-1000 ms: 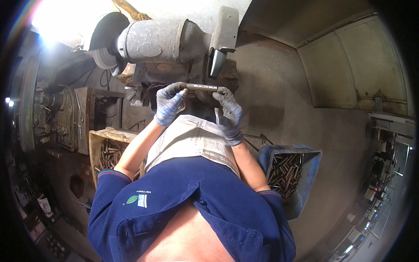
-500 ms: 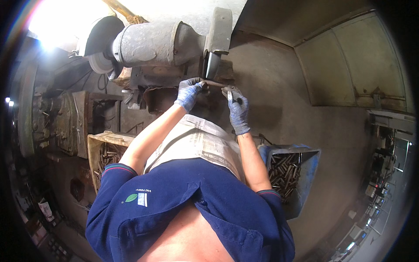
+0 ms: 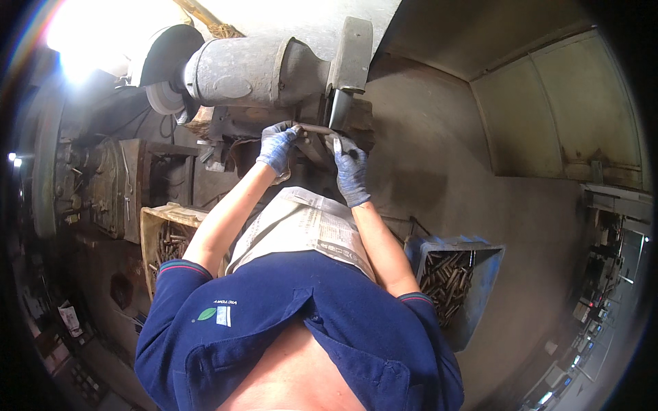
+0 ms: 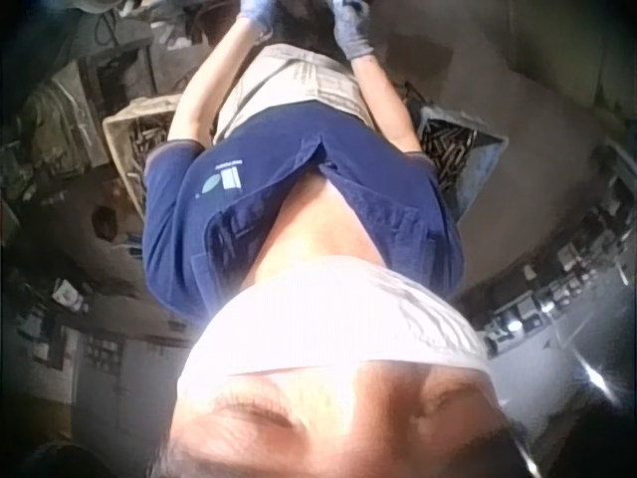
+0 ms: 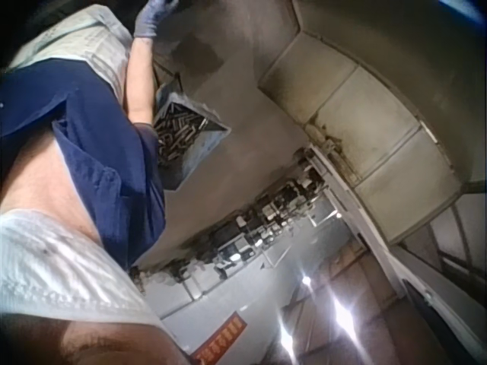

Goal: The person picks up metal tubes from a crate, grinds each tube against a grinding wheel to smooth the edges, and then places the finished tubes into a different crate.

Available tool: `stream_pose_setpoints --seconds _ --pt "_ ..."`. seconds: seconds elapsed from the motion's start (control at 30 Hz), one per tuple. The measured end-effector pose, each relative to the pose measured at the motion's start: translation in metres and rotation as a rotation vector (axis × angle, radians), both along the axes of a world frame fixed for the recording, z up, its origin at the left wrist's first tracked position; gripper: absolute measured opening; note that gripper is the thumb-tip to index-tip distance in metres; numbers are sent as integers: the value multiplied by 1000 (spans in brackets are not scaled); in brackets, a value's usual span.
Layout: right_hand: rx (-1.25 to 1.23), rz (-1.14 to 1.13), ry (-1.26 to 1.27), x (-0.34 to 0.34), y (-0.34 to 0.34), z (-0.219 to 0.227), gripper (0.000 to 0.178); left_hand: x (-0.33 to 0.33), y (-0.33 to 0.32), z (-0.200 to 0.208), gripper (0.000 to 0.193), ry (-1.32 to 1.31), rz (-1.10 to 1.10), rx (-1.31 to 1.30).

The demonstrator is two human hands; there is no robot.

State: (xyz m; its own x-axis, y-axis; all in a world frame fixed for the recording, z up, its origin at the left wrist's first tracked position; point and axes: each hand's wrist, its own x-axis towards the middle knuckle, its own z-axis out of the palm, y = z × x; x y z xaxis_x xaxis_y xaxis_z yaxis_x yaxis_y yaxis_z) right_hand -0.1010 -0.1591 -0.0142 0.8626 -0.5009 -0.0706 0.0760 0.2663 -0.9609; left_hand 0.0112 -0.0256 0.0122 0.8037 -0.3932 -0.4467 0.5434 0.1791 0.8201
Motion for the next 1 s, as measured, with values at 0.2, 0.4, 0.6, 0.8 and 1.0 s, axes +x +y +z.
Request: stream_pose_setpoints --seconds 0.2,0.4,0.6,0.8,1.0 --pt "-795 18 -202 -24 14 41 26 -10 35 21 15 104 -108 -145" --pt "-1019 129 -286 -49 8 82 38 -17 27 37 19 -16 -189 -86" --pt "-656 8 -164 -50 0 55 26 -24 18 32 14 -392 -226 -33" --pt "-700 -120 -120 -46 -2 55 23 -32 10 41 12 -452 -187 -25" --pt "-938 -103 -182 -42 -9 52 24 -33 7 27 11 -319 -177 -55"
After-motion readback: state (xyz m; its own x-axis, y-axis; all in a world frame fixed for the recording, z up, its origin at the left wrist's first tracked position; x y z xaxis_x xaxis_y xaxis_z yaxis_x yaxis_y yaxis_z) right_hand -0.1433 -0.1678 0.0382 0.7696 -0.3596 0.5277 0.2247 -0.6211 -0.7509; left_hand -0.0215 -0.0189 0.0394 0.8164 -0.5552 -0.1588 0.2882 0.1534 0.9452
